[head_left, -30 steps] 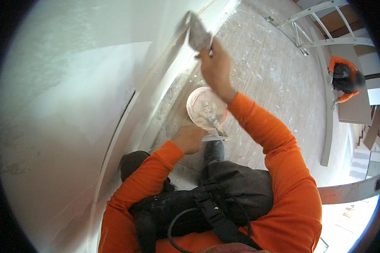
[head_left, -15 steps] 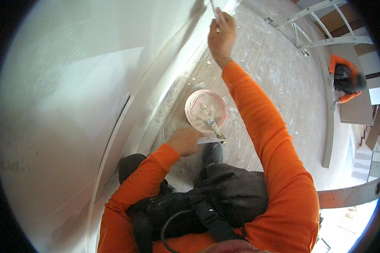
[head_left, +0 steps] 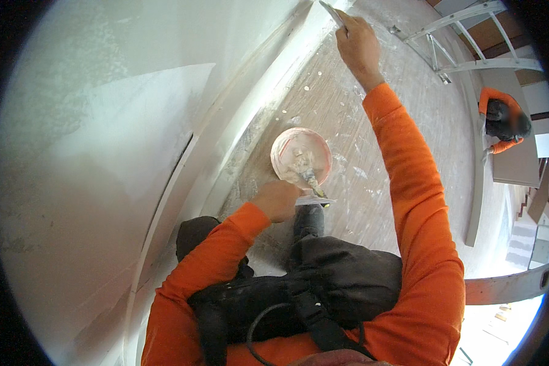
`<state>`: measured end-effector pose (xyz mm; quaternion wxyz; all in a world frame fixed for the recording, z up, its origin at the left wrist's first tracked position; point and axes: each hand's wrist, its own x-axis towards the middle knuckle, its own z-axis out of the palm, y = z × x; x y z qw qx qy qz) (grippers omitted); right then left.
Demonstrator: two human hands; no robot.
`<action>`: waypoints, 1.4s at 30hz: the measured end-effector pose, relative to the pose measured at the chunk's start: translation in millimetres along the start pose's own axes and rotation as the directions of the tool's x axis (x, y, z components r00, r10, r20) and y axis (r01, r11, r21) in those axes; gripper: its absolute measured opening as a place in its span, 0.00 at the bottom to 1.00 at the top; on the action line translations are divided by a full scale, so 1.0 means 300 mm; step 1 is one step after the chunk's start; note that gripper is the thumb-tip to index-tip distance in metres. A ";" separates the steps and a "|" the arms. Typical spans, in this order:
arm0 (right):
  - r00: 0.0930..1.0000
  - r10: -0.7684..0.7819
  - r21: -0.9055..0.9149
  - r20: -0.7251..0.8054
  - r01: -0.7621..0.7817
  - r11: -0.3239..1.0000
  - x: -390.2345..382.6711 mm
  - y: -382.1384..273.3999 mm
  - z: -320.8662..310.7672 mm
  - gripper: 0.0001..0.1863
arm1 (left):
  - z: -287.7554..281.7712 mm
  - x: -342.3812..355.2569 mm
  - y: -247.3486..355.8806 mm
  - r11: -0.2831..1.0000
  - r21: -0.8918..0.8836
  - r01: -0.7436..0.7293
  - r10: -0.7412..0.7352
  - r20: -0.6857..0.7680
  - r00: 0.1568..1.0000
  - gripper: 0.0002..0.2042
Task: The person mixes a white powder with water in a small bucket using a trowel. They then apply the resulting plaster mixture to a wall using a trowel, smoothing the surface in a construction setting.
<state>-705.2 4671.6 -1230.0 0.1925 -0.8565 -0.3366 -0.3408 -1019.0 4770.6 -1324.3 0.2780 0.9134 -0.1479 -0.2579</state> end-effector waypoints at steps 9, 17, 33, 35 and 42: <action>0.947 -0.181 -0.042 0.265 0.199 0.979 -0.076 -0.335 -0.162 0.20 | 0.008 -0.016 -0.014 1.000 -0.022 -0.016 0.014 -0.085 0.996 0.16; 0.982 -0.133 -0.122 0.137 0.150 0.981 0.093 -0.083 -0.154 0.19 | 0.006 -0.013 -0.005 0.999 0.028 -0.016 0.019 -0.087 0.996 0.14; 0.963 -0.137 -0.152 0.234 0.175 0.973 0.260 0.145 0.071 0.18 | 0.007 -0.045 0.005 1.000 -0.001 0.008 -0.008 -0.059 0.998 0.15; 0.946 -0.180 -0.134 0.269 0.222 0.966 0.227 0.059 0.022 0.17 | 0.037 -0.042 -0.025 1.000 0.022 -0.005 0.006 -0.066 0.998 0.22; 0.927 -0.254 -0.051 0.275 0.278 0.959 0.044 -0.243 -0.195 0.18 | 0.013 -0.031 0.002 0.999 0.012 -0.031 0.031 -0.025 0.999 0.22</action>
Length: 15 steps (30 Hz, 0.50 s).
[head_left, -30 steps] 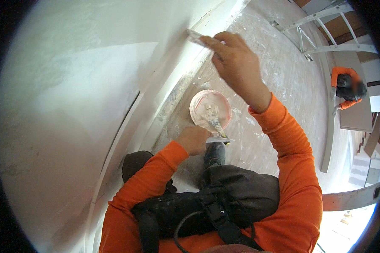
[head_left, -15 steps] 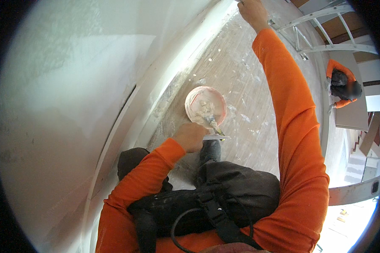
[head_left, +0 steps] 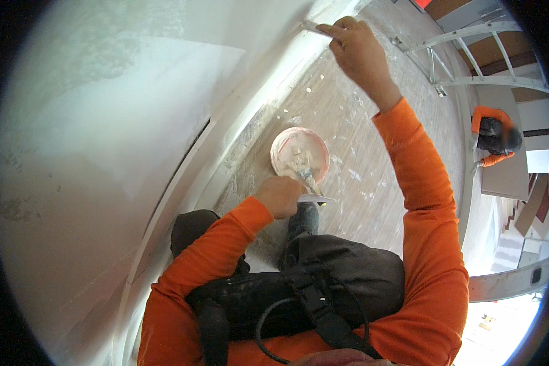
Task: The person mixes a white powder with water in a small bucket using a trowel. They then apply the resulting plaster mixture to a wall using a trowel, smoothing the surface in a construction setting.
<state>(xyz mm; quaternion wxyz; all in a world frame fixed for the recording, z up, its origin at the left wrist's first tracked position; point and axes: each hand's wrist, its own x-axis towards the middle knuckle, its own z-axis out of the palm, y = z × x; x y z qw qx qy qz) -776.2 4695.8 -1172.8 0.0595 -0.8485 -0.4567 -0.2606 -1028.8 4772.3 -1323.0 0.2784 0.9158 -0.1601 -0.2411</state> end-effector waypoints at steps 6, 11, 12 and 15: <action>0.998 0.026 0.108 0.058 -0.032 0.994 -0.098 -0.294 -0.116 0.18 | 0.018 0.004 0.000 0.999 0.017 0.027 -0.026 -0.059 0.998 0.13; 0.988 -0.044 0.199 0.149 0.013 0.980 -0.154 -0.455 -0.211 0.20 | 0.027 0.006 -0.009 0.999 -0.037 -0.023 0.019 -0.109 0.994 0.14; 0.988 -0.071 0.253 0.140 0.034 0.967 -0.161 -0.469 -0.234 0.20 | 0.026 0.004 -0.008 0.999 -0.042 -0.035 0.030 -0.128 0.991 0.14; 0.998 -0.061 0.265 0.029 0.051 0.963 -0.150 -0.402 -0.234 0.21 | 0.000 -0.006 0.001 1.000 -0.025 0.003 -0.005 -0.071 0.997 0.13</action>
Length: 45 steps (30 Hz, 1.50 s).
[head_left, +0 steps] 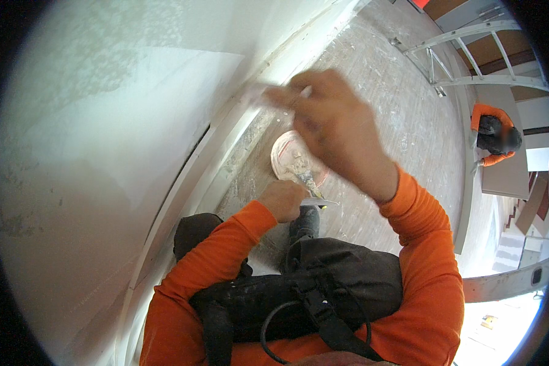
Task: The person mixes a white powder with water in a small bucket using a trowel. They then apply the resulting plaster mixture to a wall using a trowel, smoothing the surface in a construction setting.
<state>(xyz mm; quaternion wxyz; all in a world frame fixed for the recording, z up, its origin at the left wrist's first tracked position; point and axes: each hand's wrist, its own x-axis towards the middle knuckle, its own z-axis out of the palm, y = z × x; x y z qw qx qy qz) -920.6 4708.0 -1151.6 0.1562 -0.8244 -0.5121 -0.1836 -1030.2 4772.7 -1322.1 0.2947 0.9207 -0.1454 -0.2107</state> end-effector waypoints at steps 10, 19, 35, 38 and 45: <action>0.968 0.051 -0.298 -0.244 -0.125 0.946 0.223 0.712 0.147 0.16 | -0.021 -0.006 0.008 1.000 0.022 -0.013 0.012 0.033 0.999 0.18; 0.993 0.049 -0.193 -0.106 -0.069 0.979 0.088 0.271 0.115 0.19 | -0.002 -0.008 -0.001 1.000 -0.023 0.005 -0.006 -0.017 1.000 0.12; 0.966 0.003 -0.243 -0.258 -0.068 0.968 0.184 0.663 0.096 0.15 | 0.013 0.017 -0.021 0.999 0.027 -0.039 0.038 0.016 0.999 0.23; 0.982 0.129 -0.239 -0.136 -0.159 0.958 0.219 0.659 0.127 0.18 | 0.003 0.015 -0.007 1.000 0.002 -0.007 0.007 0.006 1.000 0.15; 0.969 -0.025 -0.168 -0.246 -0.017 0.986 0.125 0.401 0.156 0.15 | -0.011 0.009 -0.004 0.999 -0.041 0.008 -0.008 -0.008 1.000 0.12</action>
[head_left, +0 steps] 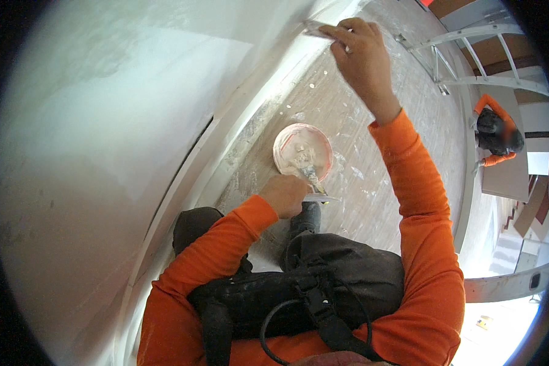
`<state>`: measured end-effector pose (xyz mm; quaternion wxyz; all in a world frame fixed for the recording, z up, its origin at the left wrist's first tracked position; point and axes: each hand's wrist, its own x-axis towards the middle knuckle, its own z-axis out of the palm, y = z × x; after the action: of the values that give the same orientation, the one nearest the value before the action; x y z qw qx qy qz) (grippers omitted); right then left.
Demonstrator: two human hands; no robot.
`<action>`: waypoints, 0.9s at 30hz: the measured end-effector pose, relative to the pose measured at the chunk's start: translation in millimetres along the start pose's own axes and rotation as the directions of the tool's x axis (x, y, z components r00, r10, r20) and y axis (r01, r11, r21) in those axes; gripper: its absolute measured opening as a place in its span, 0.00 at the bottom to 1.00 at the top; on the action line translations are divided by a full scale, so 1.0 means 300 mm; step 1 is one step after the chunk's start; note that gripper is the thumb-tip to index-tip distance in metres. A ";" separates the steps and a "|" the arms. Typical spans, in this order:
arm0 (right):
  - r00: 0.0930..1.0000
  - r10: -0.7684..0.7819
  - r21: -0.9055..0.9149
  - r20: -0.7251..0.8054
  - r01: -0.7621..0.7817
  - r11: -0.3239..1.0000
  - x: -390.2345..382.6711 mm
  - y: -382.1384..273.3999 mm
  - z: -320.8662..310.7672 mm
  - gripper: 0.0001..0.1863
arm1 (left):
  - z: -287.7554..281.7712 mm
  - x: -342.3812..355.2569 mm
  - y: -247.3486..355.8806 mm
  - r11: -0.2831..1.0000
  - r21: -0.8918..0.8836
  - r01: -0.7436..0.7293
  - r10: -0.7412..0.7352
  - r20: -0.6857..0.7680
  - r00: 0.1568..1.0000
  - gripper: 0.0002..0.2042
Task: The person mixes a white powder with water in a small bucket using a trowel. They then apply the resulting plaster mixture to a wall using a trowel, smoothing the surface in a construction setting.
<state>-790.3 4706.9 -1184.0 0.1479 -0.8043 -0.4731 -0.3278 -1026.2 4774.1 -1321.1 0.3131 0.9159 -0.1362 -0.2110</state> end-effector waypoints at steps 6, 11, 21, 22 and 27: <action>0.996 0.000 0.237 0.088 -0.021 0.971 -0.086 -0.287 -0.146 0.20 | -0.009 0.007 0.011 0.998 0.035 -0.044 0.043 0.030 0.999 0.14; 0.996 0.019 0.477 0.083 -0.057 0.877 -0.131 -0.301 -0.164 0.23 | 0.039 0.023 -0.027 0.998 0.038 -0.040 0.040 -0.022 0.999 0.14; 0.425 0.843 0.813 0.328 -0.581 -0.024 0.005 0.501 0.291 0.12 | 0.039 0.007 -0.046 0.999 0.054 0.003 -0.002 -0.021 1.000 0.13; 0.463 0.818 0.825 0.341 -0.564 -0.026 -0.003 0.474 0.305 0.13 | 0.041 0.003 -0.050 0.999 0.048 0.015 -0.015 -0.005 1.000 0.13; 0.648 0.700 0.846 0.299 -0.519 0.119 -0.106 0.079 0.244 0.16 | 0.071 0.015 -0.070 1.000 0.008 0.009 -0.010 0.021 1.000 0.13</action>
<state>-752.3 4713.9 -1257.6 0.7049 -0.6862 -0.1798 -0.0060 -1029.8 4777.6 -1351.1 0.3070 0.9155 -0.1361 -0.2218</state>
